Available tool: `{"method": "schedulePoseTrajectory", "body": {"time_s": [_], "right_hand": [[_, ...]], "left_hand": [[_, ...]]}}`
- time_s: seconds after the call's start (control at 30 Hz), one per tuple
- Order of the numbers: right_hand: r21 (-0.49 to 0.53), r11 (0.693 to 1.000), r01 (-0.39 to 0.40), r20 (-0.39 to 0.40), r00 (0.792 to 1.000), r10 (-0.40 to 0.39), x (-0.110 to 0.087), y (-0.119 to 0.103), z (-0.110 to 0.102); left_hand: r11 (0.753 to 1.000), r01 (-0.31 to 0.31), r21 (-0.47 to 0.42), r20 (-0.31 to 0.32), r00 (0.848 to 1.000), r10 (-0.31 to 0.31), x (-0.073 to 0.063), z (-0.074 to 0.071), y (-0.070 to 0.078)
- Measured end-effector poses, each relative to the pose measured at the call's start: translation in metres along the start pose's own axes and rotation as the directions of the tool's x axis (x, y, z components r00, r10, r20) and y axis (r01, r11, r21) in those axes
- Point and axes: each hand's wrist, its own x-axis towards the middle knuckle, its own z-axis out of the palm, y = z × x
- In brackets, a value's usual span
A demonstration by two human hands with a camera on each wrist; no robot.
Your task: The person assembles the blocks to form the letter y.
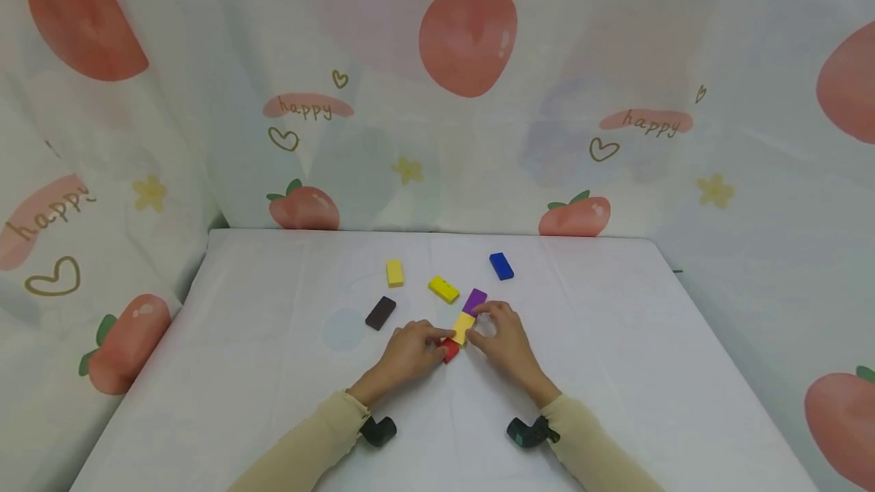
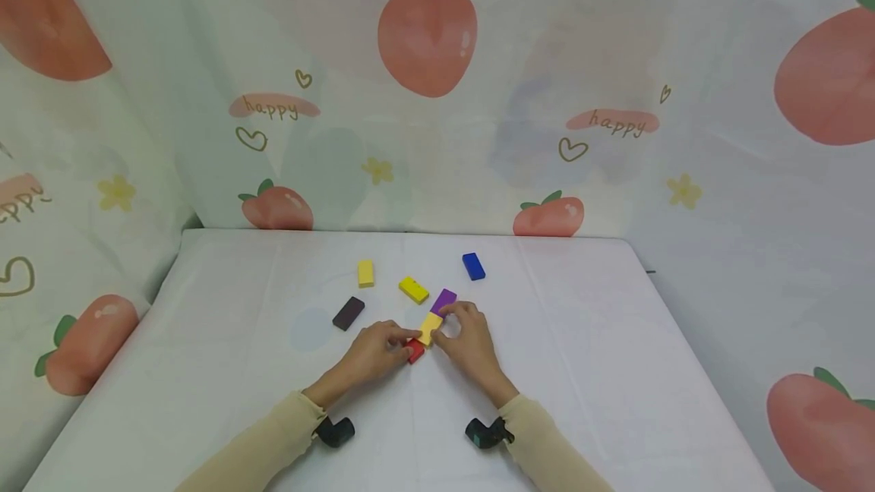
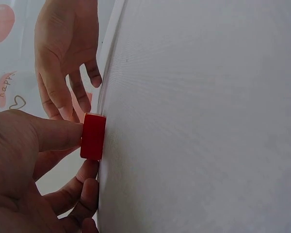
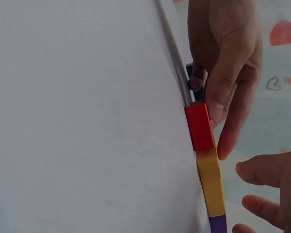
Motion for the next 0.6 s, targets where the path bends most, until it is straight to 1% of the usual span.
{"method": "schedulePoseTrajectory", "body": {"time_s": [0.17,0.4,0.6], "right_hand": [[-0.027,0.999,0.019,-0.002,1.000,-0.019,-0.0063,-0.0033,0.0031],[-0.065,0.995,0.081,-0.018,0.996,-0.082,-0.0082,-0.0032,0.0052],[-0.077,0.994,0.084,-0.010,0.996,-0.085,-0.0074,-0.0026,0.0056]], "left_hand": [[1.000,-0.018,0.001,-0.008,1.000,0.018,-0.0005,-0.0008,0.0001],[1.000,-0.023,0.010,-0.017,1.000,0.023,-0.0002,0.0004,-0.0013],[1.000,-0.025,0.002,-0.015,1.000,0.025,0.0000,-0.0004,-0.0011]]}}
